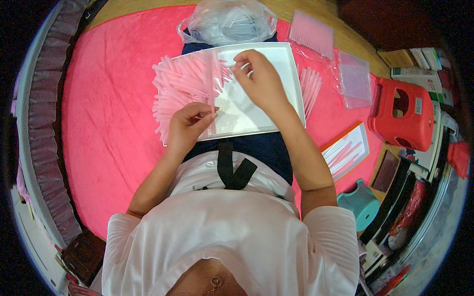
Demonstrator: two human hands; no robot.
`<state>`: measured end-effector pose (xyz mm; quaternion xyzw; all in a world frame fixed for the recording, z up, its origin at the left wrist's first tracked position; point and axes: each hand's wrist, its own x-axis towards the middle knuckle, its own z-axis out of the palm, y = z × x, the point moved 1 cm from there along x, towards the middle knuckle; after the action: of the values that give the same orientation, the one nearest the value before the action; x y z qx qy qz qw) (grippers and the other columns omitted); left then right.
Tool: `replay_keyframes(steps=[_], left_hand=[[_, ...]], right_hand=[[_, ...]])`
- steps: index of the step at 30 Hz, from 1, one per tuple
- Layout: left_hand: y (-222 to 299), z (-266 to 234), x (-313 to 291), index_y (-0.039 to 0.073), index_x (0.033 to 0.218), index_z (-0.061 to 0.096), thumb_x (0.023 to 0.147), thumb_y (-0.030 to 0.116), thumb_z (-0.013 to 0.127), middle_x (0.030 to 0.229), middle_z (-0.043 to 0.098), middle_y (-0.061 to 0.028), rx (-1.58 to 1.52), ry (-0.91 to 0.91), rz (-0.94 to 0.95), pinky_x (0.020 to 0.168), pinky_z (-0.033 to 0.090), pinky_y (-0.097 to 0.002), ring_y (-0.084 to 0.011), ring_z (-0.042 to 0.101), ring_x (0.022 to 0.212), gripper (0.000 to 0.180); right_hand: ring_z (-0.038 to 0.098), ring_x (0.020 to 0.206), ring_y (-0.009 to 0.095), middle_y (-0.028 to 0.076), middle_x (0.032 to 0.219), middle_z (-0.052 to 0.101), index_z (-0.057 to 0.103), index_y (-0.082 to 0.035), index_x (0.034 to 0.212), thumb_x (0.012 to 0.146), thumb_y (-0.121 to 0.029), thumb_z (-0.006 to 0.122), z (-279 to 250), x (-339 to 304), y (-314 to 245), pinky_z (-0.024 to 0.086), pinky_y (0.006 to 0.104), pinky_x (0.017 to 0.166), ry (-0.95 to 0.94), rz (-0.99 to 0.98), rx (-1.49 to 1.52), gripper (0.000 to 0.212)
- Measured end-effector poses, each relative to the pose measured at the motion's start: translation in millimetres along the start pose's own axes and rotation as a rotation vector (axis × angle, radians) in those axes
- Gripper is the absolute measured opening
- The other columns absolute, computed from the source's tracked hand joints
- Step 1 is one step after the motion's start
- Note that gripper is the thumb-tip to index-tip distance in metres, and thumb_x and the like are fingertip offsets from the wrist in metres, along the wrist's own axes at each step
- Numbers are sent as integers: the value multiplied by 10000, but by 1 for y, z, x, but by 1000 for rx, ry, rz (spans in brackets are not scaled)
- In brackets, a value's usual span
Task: The person sits on a pink mat and repeatedly picks up pink plastic straws from a white tray. They insert a smaller straw into a larger one and place the assembled pair back into the tray. The person's bare feet are visible on the floor.
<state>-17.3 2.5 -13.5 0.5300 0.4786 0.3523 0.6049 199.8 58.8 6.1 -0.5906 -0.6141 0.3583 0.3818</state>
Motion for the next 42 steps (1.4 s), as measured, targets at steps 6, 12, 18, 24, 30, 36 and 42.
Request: replay_keyframes(steps=[6, 12, 18, 24, 30, 36, 42], left_hand=[[18, -14, 7, -9, 1006, 698, 873, 69, 712, 881, 686, -42, -237, 31, -167, 660, 476, -228, -84, 574, 730, 154], [31, -20, 11, -11, 1011, 696, 890, 59, 692, 919, 698, -51, -319, 87, -138, 669, 484, -239, -99, 589, 732, 140], [32, -19, 12, -8, 1002, 696, 890, 54, 690, 983, 709, -75, -348, 101, -148, 669, 484, -240, -100, 591, 731, 128], [27, -19, 12, -4, 1003, 698, 883, 45, 694, 985, 711, -72, -350, 89, -138, 665, 477, -240, -93, 584, 724, 130], [24, -18, 11, 6, 999, 701, 875, 45, 702, 940, 702, -44, -263, 64, -106, 666, 470, -233, -76, 571, 724, 129], [7, -16, 11, -7, 962, 695, 874, 43, 707, 930, 656, -17, -10, -15, 0, 673, 447, -216, -64, 564, 768, 102], [11, -9, 7, 10, 938, 710, 857, 59, 723, 912, 623, -10, 185, -48, 10, 667, 434, -215, -69, 560, 771, 96]], right_hand=[[650, 806, 310, 191, 965, 628, 545, -6, 1086, 822, -107, 686, 47, 3, 20, 523, 385, 712, -13, -80, -345, 315], [626, 917, 418, 241, 1037, 612, 482, -9, 1145, 825, -124, 664, 66, 4, 15, 514, 465, 770, -3, 8, -426, 386], [618, 927, 438, 261, 1042, 601, 455, -15, 1160, 815, -109, 657, 67, 4, 15, 510, 484, 786, -32, 78, -457, 411], [623, 929, 436, 270, 1041, 605, 448, -3, 1195, 800, -84, 644, 67, 4, 10, 512, 484, 797, -6, 88, -447, 449], [654, 850, 349, 227, 961, 635, 435, 19, 1258, 803, -70, 655, 61, 5, 20, 530, 410, 739, 32, 111, -368, 513], [643, 717, 194, 141, 929, 640, 451, 30, 1231, 834, -37, 676, 27, 14, 29, 505, 304, 596, 89, 54, 342, 461], [598, 837, 127, 91, 1007, 631, 463, 17, 1264, 903, -14, 612, -19, 16, -50, 463, 233, 668, 101, -60, 743, 392]])
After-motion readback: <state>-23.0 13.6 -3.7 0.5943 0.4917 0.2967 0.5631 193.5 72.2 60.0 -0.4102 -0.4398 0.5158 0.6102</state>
